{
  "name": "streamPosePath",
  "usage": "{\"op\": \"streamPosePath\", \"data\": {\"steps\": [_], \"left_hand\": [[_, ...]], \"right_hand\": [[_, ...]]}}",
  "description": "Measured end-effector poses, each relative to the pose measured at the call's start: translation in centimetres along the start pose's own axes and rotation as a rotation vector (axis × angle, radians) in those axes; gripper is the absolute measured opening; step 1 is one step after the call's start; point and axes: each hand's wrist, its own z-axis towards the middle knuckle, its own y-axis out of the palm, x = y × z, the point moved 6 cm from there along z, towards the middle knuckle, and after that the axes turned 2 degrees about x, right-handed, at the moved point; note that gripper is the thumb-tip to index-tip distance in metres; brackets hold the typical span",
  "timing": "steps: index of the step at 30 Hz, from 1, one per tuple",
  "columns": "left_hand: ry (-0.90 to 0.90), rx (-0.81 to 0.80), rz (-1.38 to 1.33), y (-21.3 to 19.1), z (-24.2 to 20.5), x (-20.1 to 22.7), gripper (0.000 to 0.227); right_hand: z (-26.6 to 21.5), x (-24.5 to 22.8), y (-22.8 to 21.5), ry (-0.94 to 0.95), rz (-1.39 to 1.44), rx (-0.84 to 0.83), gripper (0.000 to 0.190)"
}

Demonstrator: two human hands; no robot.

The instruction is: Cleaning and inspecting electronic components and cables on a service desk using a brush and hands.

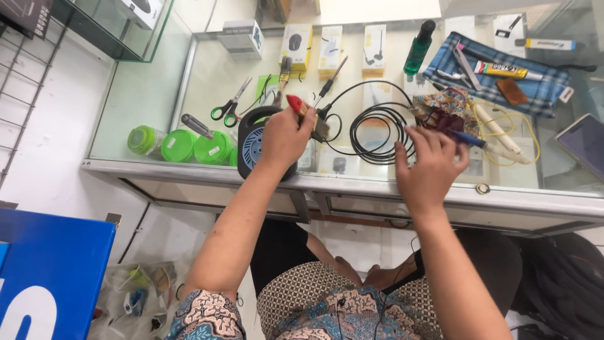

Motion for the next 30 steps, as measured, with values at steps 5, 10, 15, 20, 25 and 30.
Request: {"op": "streamPosePath", "data": {"steps": [5,10,15,20,25,30], "left_hand": [[-0.007,0.002,0.018,0.3,0.6,-0.9,0.04],[-0.155,0.016,0.049,-1.9,1.7,0.7,0.049],[-0.058,-0.051,0.068,-0.5,3.3,2.5,0.05],[-0.046,-0.038,0.095,-1.1,3.0,3.0,0.043],[-0.058,0.071,0.114,-0.8,3.6,-0.2,0.053],[0.019,0.258,-0.199,-6.8,-0.9,1.8,0.032]], "right_hand": [[1.6,-9.2,1.9,-0.228,0.207,-0.131,0.045],[0.4,-11.5,4.6,-0.319,0.101,-0.203,0.05],[0.2,-11.6,4.7,-0.314,0.104,-0.273,0.051],[0.3,-11.7,4.3,-0.28,0.092,-0.277,0.052],[0.4,-11.5,4.3,-0.269,0.096,-0.292,0.053],[0.4,-11.2,4.5,-0.245,0.158,-0.304,0.06]]}}
